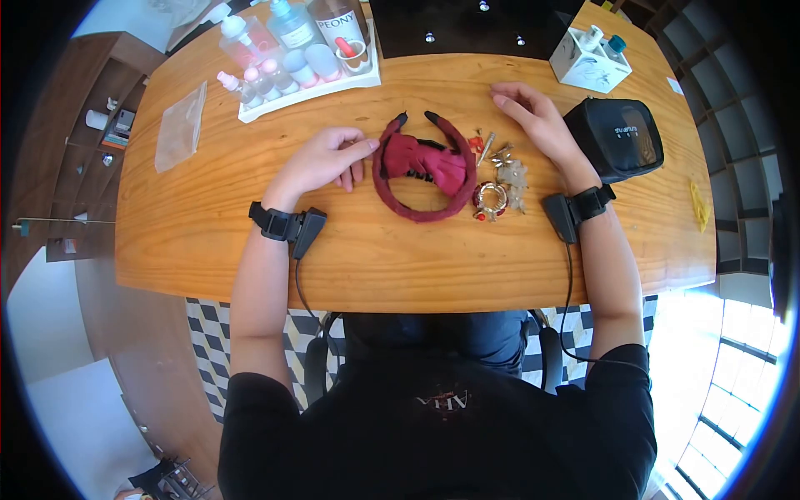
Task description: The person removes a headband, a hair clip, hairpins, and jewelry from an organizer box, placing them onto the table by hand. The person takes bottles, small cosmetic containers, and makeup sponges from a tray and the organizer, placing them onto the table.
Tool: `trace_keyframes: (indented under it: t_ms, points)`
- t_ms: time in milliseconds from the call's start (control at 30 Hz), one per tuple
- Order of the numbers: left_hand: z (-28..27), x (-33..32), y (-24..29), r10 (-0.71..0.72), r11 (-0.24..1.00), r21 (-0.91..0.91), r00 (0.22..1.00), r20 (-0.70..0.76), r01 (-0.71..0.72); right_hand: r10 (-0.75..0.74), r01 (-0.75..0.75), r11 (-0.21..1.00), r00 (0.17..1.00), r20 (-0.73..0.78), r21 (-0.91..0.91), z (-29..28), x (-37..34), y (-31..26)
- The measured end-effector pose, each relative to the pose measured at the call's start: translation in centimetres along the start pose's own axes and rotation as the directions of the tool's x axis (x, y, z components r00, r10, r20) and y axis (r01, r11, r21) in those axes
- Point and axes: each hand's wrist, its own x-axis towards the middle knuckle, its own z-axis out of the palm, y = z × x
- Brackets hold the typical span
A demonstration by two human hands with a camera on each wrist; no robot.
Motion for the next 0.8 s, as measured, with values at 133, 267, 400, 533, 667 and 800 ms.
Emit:
trace_keyframes:
  t_ms: [133, 267, 400, 533, 667, 800]
  points:
    - [-0.1, 0.0, -0.2, 0.024, 0.999, -0.040, 1.000, 0.001, -0.024, 0.000, 0.000, 1.000, 1.000, -0.004, 0.014, 0.3, -0.2, -0.3]
    - [-0.1, -0.4, 0.4, 0.024, 0.999, -0.024, 1.000, -0.011, -0.024, 0.005, -0.005, 1.000, 1.000, -0.007, 0.022, 0.2, -0.3, -0.2]
    - [0.0, -0.4, 0.3, 0.035, 0.999, -0.036, 0.999, 0.009, -0.035, 0.011, -0.011, 1.000, 1.000, 0.011, -0.025, 0.2, -0.2, -0.7]
    - [-0.1, -0.9, 0.8, 0.052, 0.999, -0.012, 0.998, 0.033, -0.052, 0.014, -0.014, 1.000, 1.000, -0.004, -0.028, 0.4, -0.2, -0.3]
    - [-1.6, -1.5, 2.3, 0.052, 0.981, 0.178, 0.991, 0.122, -0.073, -0.003, 0.002, 1.000, 0.999, -0.035, -0.013, 0.6, -0.2, -0.5]
    - [-5.7, -2.6, 4.4, 0.189, 0.905, 0.382, 0.981, 0.035, -0.188, -0.013, 0.013, 1.000, 0.999, -0.042, -0.014, 0.4, -0.1, 0.1]
